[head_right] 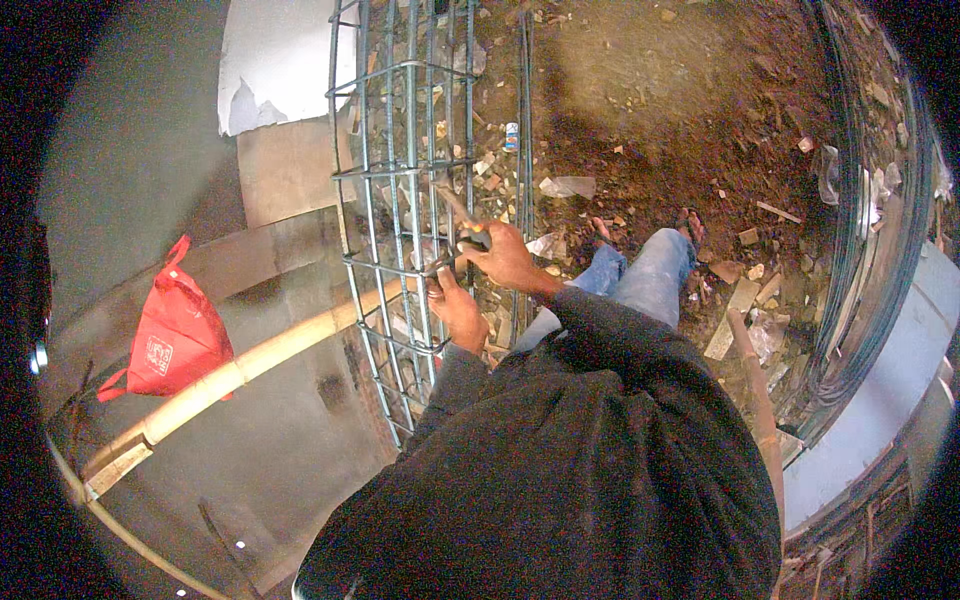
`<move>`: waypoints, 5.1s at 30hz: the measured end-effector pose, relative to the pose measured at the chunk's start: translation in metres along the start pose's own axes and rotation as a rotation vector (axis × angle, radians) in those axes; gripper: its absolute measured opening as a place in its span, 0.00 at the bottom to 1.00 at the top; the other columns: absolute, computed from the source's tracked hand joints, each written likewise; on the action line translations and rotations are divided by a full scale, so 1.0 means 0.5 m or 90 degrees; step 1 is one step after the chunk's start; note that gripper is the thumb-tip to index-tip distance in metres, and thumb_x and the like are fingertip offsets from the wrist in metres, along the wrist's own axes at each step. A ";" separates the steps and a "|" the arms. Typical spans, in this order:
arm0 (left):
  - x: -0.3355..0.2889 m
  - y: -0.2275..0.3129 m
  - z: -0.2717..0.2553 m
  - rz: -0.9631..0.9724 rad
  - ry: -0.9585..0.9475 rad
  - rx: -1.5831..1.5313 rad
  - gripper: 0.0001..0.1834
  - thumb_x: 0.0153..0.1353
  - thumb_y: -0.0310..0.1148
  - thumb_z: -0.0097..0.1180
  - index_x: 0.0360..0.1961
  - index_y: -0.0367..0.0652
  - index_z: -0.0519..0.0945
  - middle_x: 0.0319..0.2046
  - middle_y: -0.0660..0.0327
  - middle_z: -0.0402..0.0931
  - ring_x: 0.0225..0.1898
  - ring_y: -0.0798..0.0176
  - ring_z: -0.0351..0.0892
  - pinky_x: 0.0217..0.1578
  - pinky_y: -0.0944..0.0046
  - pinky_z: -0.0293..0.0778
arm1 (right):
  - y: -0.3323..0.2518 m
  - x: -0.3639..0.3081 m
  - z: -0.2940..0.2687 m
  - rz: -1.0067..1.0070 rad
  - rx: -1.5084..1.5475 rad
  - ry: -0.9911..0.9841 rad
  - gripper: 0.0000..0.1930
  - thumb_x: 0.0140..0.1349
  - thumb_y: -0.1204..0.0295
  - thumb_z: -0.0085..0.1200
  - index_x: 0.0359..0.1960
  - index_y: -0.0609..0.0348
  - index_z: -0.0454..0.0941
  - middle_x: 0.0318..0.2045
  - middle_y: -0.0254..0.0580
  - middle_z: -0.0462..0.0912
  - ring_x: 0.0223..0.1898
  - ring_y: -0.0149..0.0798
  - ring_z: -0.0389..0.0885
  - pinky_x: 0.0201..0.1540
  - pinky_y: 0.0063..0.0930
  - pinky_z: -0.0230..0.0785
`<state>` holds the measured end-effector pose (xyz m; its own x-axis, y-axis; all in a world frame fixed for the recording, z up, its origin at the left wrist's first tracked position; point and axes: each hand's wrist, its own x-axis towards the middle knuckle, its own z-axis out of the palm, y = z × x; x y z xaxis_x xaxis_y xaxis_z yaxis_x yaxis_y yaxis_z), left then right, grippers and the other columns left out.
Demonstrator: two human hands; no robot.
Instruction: The person assembles a rebar cage by tying intersecting steel bars together using wire and pliers. They move along the cage, securing multiple joints to form a stable grid structure.
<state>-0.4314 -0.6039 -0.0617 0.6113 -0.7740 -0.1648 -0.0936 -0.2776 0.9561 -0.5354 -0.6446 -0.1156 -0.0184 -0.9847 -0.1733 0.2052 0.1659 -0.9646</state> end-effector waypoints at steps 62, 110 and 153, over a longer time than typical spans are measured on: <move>0.009 0.033 -0.036 0.092 -0.240 0.218 0.19 0.77 0.38 0.52 0.59 0.32 0.77 0.49 0.56 0.82 0.48 0.66 0.80 0.48 0.62 0.76 | -0.039 -0.053 0.016 0.238 0.243 0.007 0.10 0.63 0.71 0.69 0.38 0.63 0.83 0.31 0.36 0.84 0.30 0.28 0.80 0.35 0.28 0.72; 0.002 0.085 0.001 -0.060 -0.158 0.342 0.16 0.74 0.33 0.45 0.59 0.40 0.71 0.35 0.64 0.72 0.35 0.69 0.66 0.37 0.67 0.65 | 0.096 -0.220 -0.231 0.250 -0.020 -0.278 0.38 0.68 0.70 0.58 0.78 0.37 0.57 0.59 0.55 0.73 0.54 0.58 0.74 0.56 0.51 0.68; 0.005 0.056 -0.030 -0.011 -0.211 0.382 0.21 0.79 0.32 0.40 0.62 0.27 0.73 0.51 0.51 0.78 0.52 0.57 0.77 0.56 0.59 0.70 | -0.175 -0.097 -0.188 0.193 -0.121 -0.460 0.36 0.71 0.67 0.53 0.77 0.59 0.53 0.56 0.71 0.76 0.56 0.70 0.77 0.60 0.55 0.69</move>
<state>-0.4207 -0.6049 -0.0318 0.3534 -0.8733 -0.3354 -0.5631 -0.4849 0.6691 -0.6446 -0.6065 -0.0413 0.6623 -0.6753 -0.3245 -0.0722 0.3736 -0.9248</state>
